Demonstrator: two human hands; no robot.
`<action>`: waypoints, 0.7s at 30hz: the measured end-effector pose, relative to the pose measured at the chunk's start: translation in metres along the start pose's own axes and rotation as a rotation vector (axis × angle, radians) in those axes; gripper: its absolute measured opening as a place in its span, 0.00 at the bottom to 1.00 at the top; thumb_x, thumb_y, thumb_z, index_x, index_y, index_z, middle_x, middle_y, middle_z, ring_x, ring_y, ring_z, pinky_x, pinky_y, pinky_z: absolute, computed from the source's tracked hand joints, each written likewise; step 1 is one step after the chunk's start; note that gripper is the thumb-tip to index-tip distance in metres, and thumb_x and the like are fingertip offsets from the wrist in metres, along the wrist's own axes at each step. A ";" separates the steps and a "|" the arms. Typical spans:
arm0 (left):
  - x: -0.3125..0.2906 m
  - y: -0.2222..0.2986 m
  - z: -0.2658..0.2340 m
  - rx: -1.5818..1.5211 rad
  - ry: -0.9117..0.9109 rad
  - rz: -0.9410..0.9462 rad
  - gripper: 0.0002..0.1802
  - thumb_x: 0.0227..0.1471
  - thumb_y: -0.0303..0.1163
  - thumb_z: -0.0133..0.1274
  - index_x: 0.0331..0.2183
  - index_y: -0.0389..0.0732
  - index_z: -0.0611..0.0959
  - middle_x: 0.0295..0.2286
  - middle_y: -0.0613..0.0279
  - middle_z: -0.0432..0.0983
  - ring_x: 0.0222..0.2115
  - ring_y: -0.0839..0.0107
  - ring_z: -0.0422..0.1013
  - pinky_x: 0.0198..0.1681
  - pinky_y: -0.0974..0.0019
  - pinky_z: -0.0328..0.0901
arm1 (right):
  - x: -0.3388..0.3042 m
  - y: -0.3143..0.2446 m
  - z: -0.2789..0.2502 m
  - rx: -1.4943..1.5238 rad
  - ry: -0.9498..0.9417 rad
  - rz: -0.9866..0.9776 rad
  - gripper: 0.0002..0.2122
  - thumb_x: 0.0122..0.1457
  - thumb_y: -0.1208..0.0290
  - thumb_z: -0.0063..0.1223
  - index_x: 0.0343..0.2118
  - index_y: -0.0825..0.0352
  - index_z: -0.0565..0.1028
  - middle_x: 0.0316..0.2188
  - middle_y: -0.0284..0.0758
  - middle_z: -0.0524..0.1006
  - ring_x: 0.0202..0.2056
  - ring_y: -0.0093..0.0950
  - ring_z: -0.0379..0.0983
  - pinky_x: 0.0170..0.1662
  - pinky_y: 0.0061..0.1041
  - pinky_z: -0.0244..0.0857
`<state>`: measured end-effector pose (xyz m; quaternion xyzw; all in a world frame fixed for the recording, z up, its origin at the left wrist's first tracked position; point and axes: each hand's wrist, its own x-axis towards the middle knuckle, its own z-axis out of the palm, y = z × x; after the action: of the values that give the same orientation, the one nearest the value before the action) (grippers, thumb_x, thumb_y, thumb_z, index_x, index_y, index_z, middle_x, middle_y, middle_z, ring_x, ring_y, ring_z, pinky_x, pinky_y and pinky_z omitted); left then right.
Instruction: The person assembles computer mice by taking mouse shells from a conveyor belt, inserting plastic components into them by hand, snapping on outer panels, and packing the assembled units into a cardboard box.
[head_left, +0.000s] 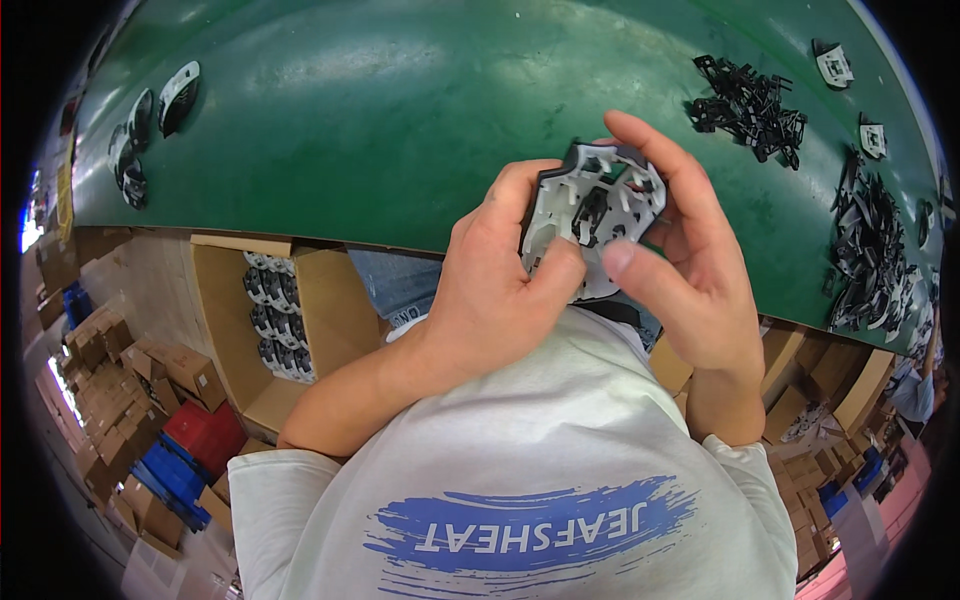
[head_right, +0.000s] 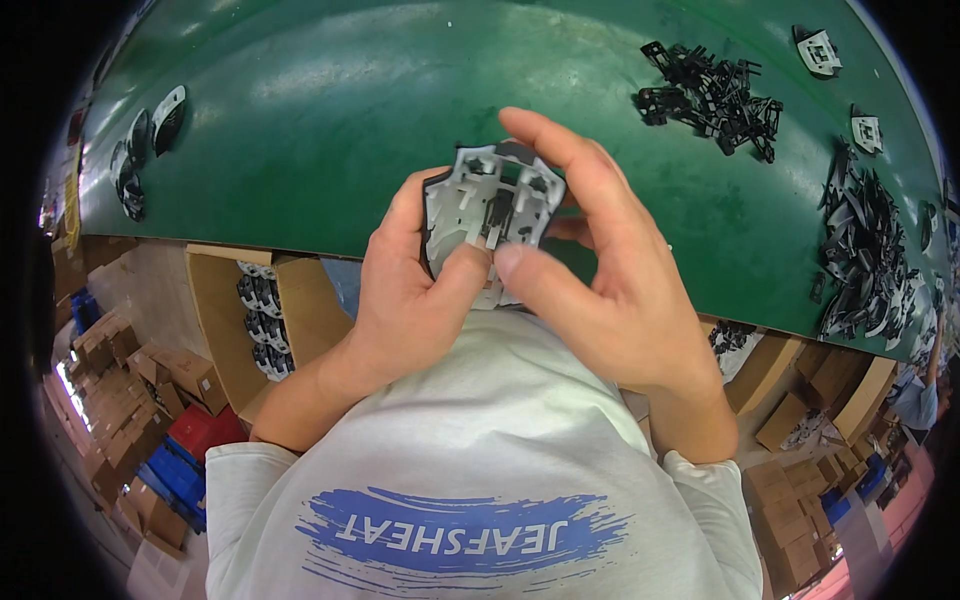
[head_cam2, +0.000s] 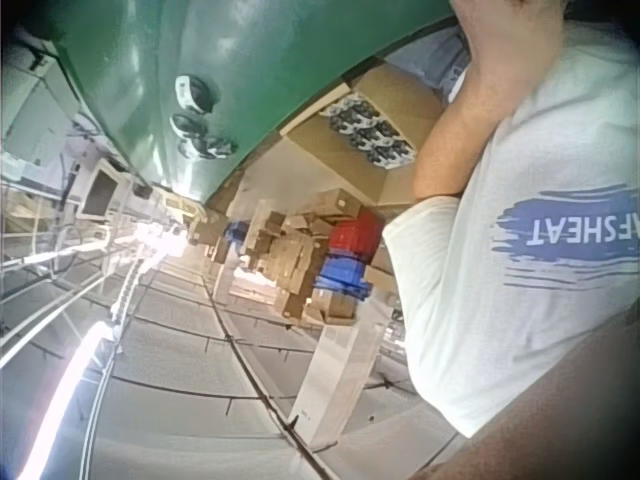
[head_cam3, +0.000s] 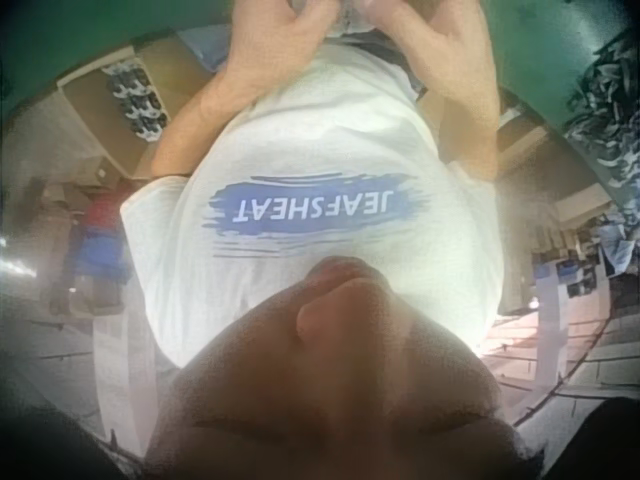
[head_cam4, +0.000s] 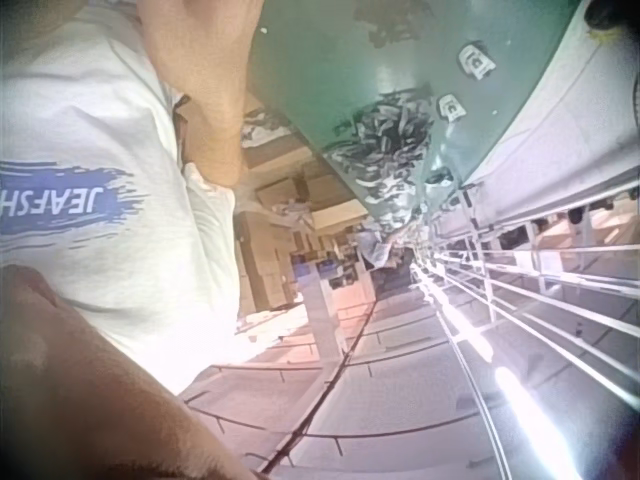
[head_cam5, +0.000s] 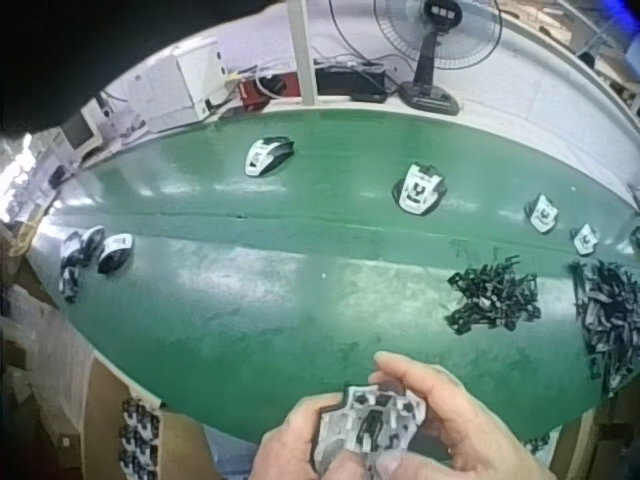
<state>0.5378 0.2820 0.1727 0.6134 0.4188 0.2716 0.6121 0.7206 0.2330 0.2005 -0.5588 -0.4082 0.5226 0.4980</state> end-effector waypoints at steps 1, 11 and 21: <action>0.000 -0.004 0.001 -0.066 0.016 0.003 0.24 0.54 0.22 0.52 0.54 0.30 0.74 0.40 0.49 0.82 0.38 0.63 0.80 0.44 0.60 0.73 | -0.002 -0.002 -0.001 -0.078 -0.032 -0.033 0.35 0.55 0.85 0.54 0.70 0.69 0.64 0.60 0.41 0.71 0.57 0.29 0.74 0.59 0.27 0.71; -0.002 -0.007 0.005 0.048 0.044 0.102 0.27 0.56 0.23 0.54 0.57 0.31 0.72 0.42 0.46 0.82 0.39 0.58 0.82 0.44 0.59 0.75 | -0.009 0.021 0.011 -0.201 0.053 -0.056 0.43 0.54 0.90 0.52 0.76 0.70 0.53 0.73 0.41 0.58 0.61 0.28 0.71 0.64 0.30 0.69; -0.006 -0.020 0.002 0.114 0.033 0.044 0.28 0.58 0.19 0.54 0.59 0.31 0.71 0.45 0.57 0.83 0.42 0.76 0.78 0.48 0.68 0.73 | -0.004 0.038 0.014 -0.368 0.054 -0.254 0.40 0.55 0.87 0.55 0.73 0.71 0.57 0.73 0.48 0.63 0.61 0.46 0.75 0.63 0.33 0.69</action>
<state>0.5331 0.2736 0.1540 0.6517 0.4299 0.2707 0.5633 0.7034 0.2243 0.1641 -0.5980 -0.5504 0.3573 0.4602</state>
